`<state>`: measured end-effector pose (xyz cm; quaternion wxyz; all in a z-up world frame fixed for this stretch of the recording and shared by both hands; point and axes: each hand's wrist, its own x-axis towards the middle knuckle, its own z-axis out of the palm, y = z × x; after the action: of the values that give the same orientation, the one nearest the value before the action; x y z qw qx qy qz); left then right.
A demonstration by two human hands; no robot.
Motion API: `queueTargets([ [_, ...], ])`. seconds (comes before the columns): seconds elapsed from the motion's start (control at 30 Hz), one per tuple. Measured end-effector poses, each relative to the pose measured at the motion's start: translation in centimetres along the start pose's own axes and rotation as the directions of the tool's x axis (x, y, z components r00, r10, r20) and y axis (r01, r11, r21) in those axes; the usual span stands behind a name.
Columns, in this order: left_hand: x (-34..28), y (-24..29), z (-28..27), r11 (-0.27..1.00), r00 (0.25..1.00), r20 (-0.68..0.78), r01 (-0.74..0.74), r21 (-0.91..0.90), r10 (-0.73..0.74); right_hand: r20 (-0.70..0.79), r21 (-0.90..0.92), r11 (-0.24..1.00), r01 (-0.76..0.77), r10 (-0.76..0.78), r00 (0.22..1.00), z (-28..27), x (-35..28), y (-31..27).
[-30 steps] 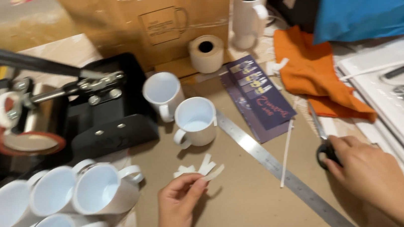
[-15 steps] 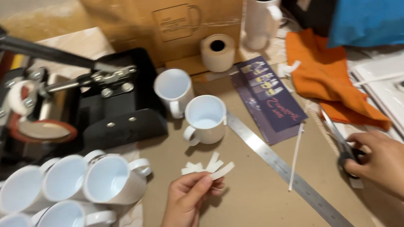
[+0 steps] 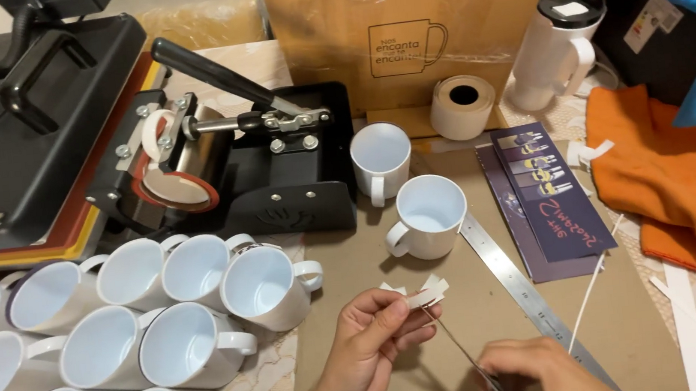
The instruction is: The person cuts strips of white tape using scissors and applies them to the sides of white ceramic mugs. They handle multiple mugs, placing some into a cardboard box and others on the table, while repeatedly cutting and positioning tape pieces.
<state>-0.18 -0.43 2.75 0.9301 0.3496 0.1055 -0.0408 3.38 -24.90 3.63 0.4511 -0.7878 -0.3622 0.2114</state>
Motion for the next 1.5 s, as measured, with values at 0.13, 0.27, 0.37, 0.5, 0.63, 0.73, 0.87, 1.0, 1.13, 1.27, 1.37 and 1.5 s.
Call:
queueTargets([
  [0.13,-0.1,0.6,0.6,0.999,1.0,-0.022,-0.021,-0.028,0.02,-0.081,0.083,0.978,-0.193,0.199,0.977,1.6,2.1,-1.0],
  [0.27,0.3,0.5,0.5,0.995,0.999,-0.006,-0.034,-0.098,0.033,-0.118,0.162,0.971,-0.176,0.196,0.973,2.5,2.4,0.1],
  [0.37,0.5,0.2,0.3,0.995,0.999,-0.02,-0.026,-0.093,0.025,-0.163,0.179,0.972,-0.152,0.182,0.97,2.8,2.4,1.0],
  [0.5,0.5,0.0,0.1,0.998,0.999,-0.001,-0.042,-0.05,0.042,-0.173,0.161,0.981,-0.107,0.134,0.976,2.8,2.3,1.0],
  [0.63,0.6,-0.2,-0.2,0.999,0.999,0.006,-0.046,-0.015,0.046,-0.174,0.199,0.975,-0.103,0.138,0.975,3.0,2.2,1.4],
  [0.73,0.6,-0.3,-0.3,0.999,0.999,0.005,-0.05,-0.005,0.05,-0.174,0.2,0.974,-0.104,0.139,0.975,3.3,2.1,1.9],
  [0.87,0.7,-0.3,-0.3,0.999,0.999,0.003,-0.041,0.005,0.041,-0.158,0.184,0.978,-0.094,0.124,0.98,3.0,2.2,1.6],
  [1.0,0.6,-0.4,-0.4,0.999,0.999,0.007,-0.042,0.001,0.042,-0.176,0.172,0.98,-0.095,0.126,0.976,3.1,2.2,1.5],
  [1.13,0.6,-0.4,-0.4,0.999,0.999,0.015,-0.045,0.0,0.045,-0.17,0.151,0.986,-0.074,0.1,0.98,3.0,2.1,1.6],
  [1.27,0.5,-0.1,-0.1,0.999,0.999,0.017,-0.045,-0.005,0.045,-0.168,0.18,0.975,-0.132,0.163,0.972,3.1,2.0,1.7],
  [1.37,0.6,-0.2,-0.2,0.998,0.998,0.029,-0.064,0.0,0.064,-0.145,0.204,0.964,-0.17,0.202,0.969,3.1,1.9,1.8],
  [1.5,0.6,-0.1,-0.2,0.995,0.994,0.052,-0.1,0.012,0.099,-0.053,0.274,0.922,-0.274,0.299,0.953,2.6,1.9,1.0],
])
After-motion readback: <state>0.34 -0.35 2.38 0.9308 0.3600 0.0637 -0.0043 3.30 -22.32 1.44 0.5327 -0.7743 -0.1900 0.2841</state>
